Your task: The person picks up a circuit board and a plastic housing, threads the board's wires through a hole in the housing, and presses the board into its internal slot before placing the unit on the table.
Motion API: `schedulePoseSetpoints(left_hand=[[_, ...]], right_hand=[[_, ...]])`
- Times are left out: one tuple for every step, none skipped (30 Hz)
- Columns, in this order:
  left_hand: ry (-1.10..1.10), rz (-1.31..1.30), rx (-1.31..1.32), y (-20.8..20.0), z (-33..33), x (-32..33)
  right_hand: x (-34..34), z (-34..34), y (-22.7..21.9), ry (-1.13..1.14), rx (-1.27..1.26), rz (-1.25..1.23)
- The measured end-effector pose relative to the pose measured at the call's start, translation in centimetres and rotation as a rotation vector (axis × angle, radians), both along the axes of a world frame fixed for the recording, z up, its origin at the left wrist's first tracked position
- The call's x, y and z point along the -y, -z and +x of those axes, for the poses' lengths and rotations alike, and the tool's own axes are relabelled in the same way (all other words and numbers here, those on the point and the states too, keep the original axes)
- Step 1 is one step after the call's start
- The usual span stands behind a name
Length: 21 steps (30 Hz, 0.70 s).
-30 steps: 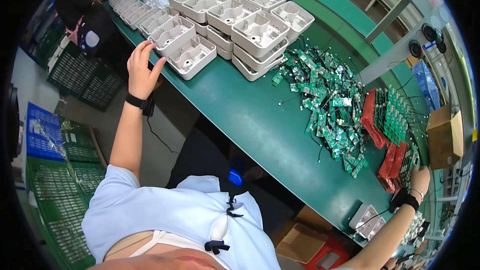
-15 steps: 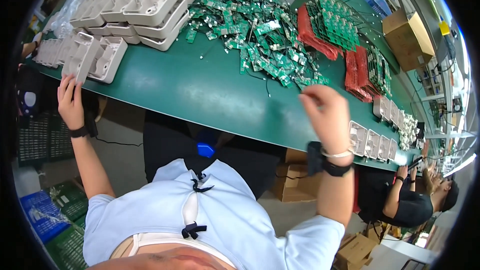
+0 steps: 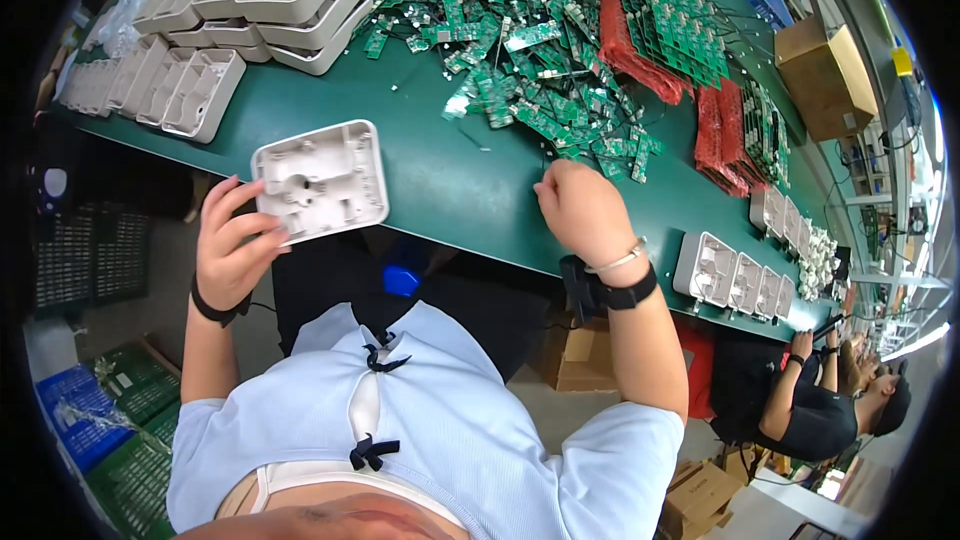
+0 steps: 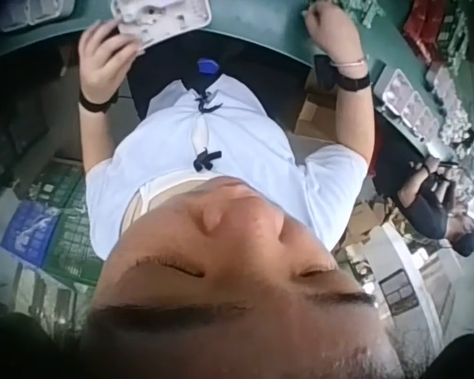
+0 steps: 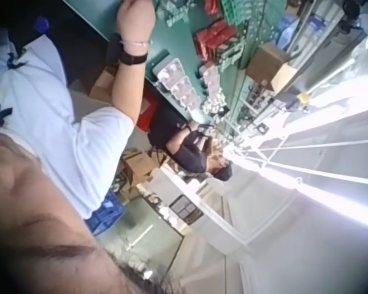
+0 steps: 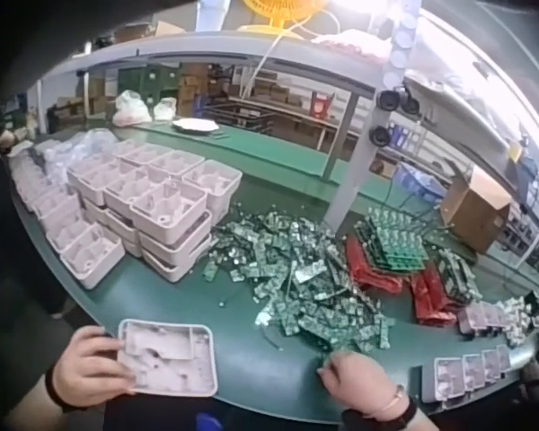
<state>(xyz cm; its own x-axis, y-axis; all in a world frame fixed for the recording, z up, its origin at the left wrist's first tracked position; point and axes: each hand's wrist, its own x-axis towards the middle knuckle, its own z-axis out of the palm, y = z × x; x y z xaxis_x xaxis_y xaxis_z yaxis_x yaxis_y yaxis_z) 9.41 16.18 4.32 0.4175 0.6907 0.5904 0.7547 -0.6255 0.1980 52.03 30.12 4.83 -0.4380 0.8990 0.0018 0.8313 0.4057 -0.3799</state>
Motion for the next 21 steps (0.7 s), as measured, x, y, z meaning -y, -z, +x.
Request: schedulePoseSetpoints(left_hand=[[0.006, -0.003, 0.001, 0.2, 0.7, -0.7], [0.041, -0.017, -0.013, 0.3, 1.4, -1.3], [0.077, -0.029, -0.027, 0.4, 2.0, -1.9], [0.112, -0.041, -0.041, 0.5, 2.6, -2.4], [0.12, -0.04, -0.041, 0.5, 3.0, -2.9], [0.135, -0.042, -0.034, 0.5, 3.5, -3.4], [0.149, -0.044, -0.028, 0.5, 3.8, -3.8], [0.162, -0.046, -0.022, 0.5, 4.0, -4.0], [0.166, -0.045, -0.022, 0.5, 4.2, -4.1], [0.165, -0.049, -0.017, 0.6, 4.3, -4.1], [0.163, -0.053, -0.011, 0.7, 4.4, -4.2], [0.162, -0.059, -0.007, 0.8, 4.6, -4.2], [0.161, -0.06, -0.007, 0.8, 4.8, -4.1], [0.157, -0.063, -0.005, 0.9, 4.9, -4.1], [0.157, -0.065, -0.001, 0.9, 5.1, -4.1], [0.156, -0.068, 0.004, 1.0, 5.3, -4.1], [0.152, -0.069, 0.003, 1.0, 5.5, -4.1], [0.161, -0.066, 0.005, 1.0, 5.8, -4.2], [0.169, -0.063, 0.006, 1.0, 6.0, -4.3], [0.177, -0.061, 0.007, 1.1, 6.1, -4.4], [0.172, -0.062, 0.006, 1.3, 6.3, -4.5]], right_hand=[[0.3, 0.3, -0.7, 0.006, 0.001, -0.003], [0.7, 0.8, -1.5, 0.061, -0.054, -0.067], [1.0, 1.2, -2.3, 0.116, -0.109, -0.129], [1.2, 1.7, -2.6, 0.172, -0.165, -0.191], [1.3, 2.2, -2.3, 0.179, -0.165, -0.19], [1.4, 2.6, -1.8, 0.168, -0.127, -0.102], [1.5, 2.9, -1.3, 0.155, -0.088, -0.015], [1.6, 3.2, -1.1, 0.14, -0.049, 0.071], [1.6, 3.4, -1.1, 0.144, -0.049, 0.072], [1.7, 3.2, -1.5, 0.166, -0.098, 0.103], [1.8, 2.9, -2.0, 0.186, -0.147, 0.133], [1.9, 2.7, -2.4, 0.207, -0.197, 0.162], [1.6, 2.3, -2.7, 0.206, -0.198, 0.161], [1.0, 1.6, -3.0, 0.171, -0.216, 0.208], [0.4, 0.9, -3.4, 0.139, -0.232, 0.257], [-0.2, 0.3, -3.4, 0.106, -0.248, 0.305], [-0.9, -0.2, -3.3, 0.103, -0.25, 0.304], [-1.6, -0.7, -3.2, 0.082, -0.202, 0.308], [-2.3, -1.2, -3.1, 0.059, -0.155, 0.312], [-3.0, -1.5, -3.0, 0.037, -0.109, 0.316], [-3.9, -1.6, -2.7, 0.032, -0.111, 0.315]])
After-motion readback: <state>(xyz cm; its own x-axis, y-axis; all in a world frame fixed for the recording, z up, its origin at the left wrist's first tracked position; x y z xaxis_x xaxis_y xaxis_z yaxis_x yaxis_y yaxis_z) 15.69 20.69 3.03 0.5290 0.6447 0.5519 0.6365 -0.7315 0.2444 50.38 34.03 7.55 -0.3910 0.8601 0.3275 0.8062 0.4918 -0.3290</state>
